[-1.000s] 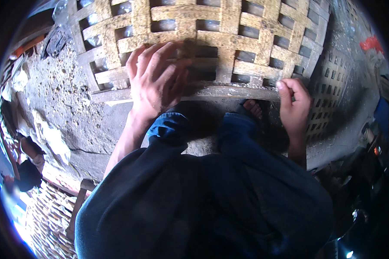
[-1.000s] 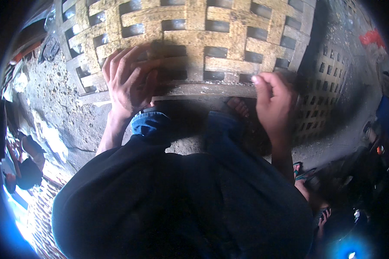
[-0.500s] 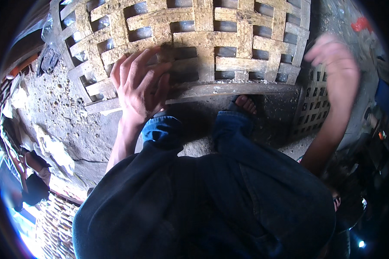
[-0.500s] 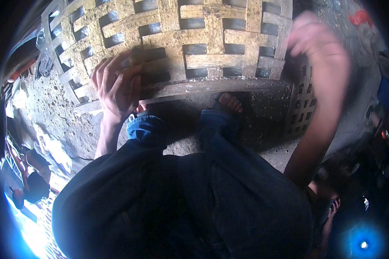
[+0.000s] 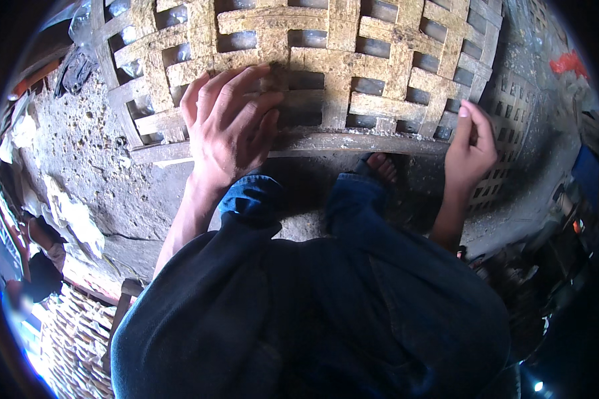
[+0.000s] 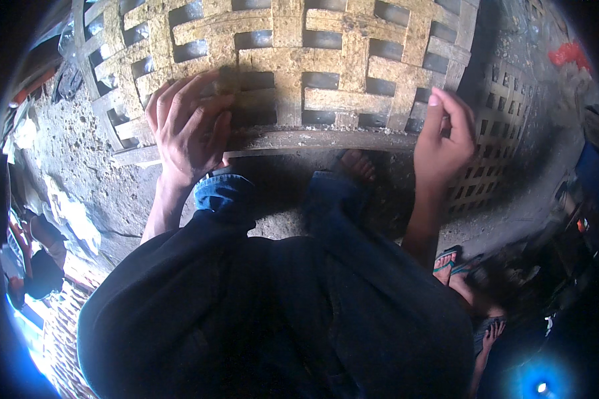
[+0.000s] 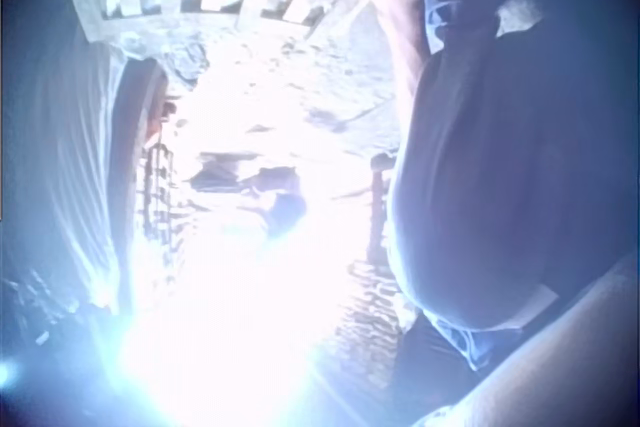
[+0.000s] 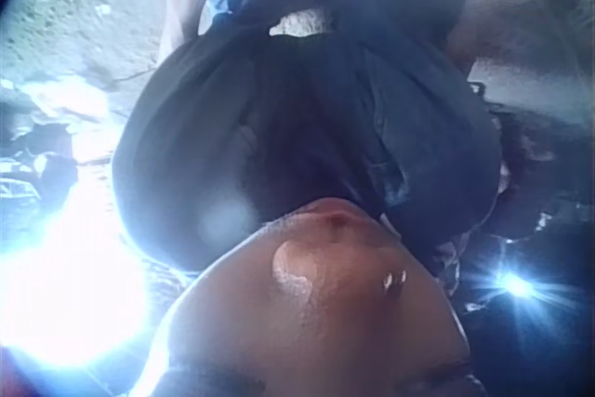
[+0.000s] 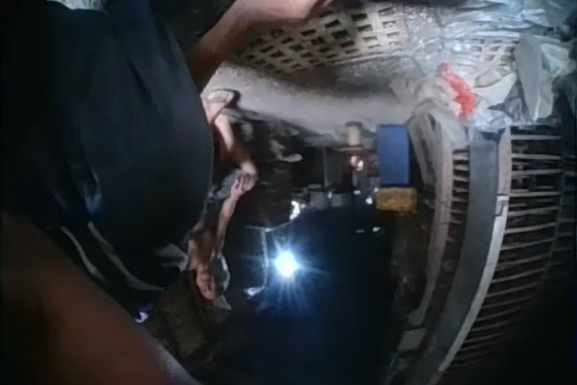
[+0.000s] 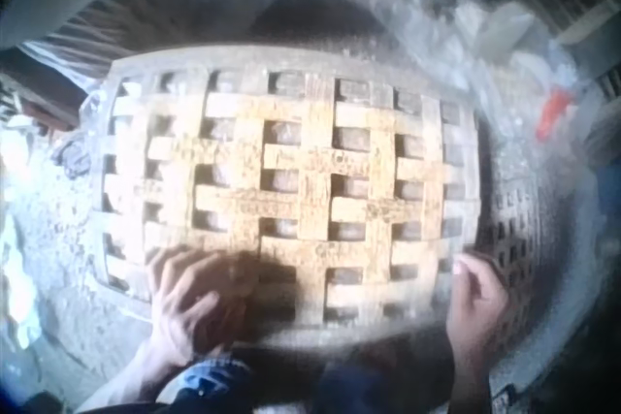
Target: The person assembles a wooden lattice tray by placing a plastic sheet inside, pressing it down, and adjusting the frame. The person repeats this process with another tray, ensuring the plastic is properly seated.
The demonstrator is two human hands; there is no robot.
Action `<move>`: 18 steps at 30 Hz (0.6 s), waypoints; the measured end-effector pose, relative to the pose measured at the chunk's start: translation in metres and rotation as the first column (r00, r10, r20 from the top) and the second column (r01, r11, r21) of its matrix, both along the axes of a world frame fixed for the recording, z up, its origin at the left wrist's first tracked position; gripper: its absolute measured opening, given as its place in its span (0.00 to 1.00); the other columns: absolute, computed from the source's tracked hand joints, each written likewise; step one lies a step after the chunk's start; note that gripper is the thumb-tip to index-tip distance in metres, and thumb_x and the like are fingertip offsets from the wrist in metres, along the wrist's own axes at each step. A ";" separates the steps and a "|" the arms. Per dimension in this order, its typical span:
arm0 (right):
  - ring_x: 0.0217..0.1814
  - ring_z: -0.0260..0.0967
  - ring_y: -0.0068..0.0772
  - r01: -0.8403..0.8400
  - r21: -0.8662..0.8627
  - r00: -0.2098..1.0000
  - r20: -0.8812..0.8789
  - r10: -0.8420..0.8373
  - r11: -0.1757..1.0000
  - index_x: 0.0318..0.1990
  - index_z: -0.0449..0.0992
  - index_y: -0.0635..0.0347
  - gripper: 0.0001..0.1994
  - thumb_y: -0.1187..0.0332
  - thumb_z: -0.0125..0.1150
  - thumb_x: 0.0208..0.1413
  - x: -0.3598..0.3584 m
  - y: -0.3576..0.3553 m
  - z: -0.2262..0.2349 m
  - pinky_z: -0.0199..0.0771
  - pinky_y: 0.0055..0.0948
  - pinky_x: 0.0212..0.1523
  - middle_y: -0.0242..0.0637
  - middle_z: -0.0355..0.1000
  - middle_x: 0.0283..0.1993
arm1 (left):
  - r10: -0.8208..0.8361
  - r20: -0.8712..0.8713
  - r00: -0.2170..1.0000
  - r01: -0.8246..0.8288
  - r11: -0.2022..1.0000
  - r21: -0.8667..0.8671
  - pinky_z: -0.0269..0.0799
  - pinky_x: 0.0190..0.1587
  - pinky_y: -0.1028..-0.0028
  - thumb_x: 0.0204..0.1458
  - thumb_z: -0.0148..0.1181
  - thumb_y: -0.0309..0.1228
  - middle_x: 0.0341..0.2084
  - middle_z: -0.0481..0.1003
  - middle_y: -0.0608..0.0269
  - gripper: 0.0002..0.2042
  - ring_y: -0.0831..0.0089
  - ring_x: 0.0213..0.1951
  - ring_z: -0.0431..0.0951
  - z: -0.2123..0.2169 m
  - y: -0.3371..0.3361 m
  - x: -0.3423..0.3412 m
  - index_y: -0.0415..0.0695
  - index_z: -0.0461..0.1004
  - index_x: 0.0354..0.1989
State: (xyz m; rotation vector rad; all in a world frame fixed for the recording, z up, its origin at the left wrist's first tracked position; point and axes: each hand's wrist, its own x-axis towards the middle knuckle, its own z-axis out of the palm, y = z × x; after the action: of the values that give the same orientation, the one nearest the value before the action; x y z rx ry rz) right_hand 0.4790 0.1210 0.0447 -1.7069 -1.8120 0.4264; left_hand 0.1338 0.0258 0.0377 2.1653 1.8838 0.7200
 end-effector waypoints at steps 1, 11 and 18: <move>0.42 0.77 0.26 0.016 -0.021 1.000 0.016 -0.015 1.000 0.44 0.84 0.62 0.06 0.74 0.63 0.63 0.002 -0.006 -0.002 0.74 0.25 0.39 0.37 0.81 0.44 | 0.002 -0.001 1.000 -0.002 1.000 -0.002 0.56 0.67 0.53 0.50 0.69 0.32 0.58 0.76 0.70 0.13 0.65 0.60 0.74 0.001 -0.001 0.000 0.57 0.83 0.45; 0.40 0.79 0.39 -0.141 -0.450 0.958 0.163 0.236 0.882 0.44 0.84 0.58 0.09 0.69 0.70 0.56 -0.016 -0.030 0.040 0.76 0.33 0.39 0.40 0.79 0.41 | 0.000 0.002 1.000 0.000 1.000 0.001 0.56 0.67 0.53 0.50 0.68 0.32 0.58 0.76 0.69 0.13 0.64 0.59 0.74 0.000 -0.001 -0.001 0.57 0.83 0.45; 0.31 0.78 0.31 -0.204 -0.408 0.966 0.065 0.251 0.890 0.37 0.84 0.63 0.12 0.64 0.77 0.52 -0.057 -0.032 0.032 0.74 0.30 0.33 0.40 0.79 0.31 | 0.004 -0.001 1.000 -0.004 1.000 0.010 0.56 0.67 0.53 0.50 0.68 0.32 0.58 0.76 0.69 0.12 0.64 0.59 0.74 -0.001 0.000 0.000 0.57 0.83 0.45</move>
State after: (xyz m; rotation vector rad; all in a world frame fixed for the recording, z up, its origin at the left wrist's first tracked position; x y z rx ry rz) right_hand 0.4218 0.0892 0.0770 -1.8148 -2.1338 0.8652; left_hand 0.1334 0.0254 0.0366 2.1690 1.8894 0.7314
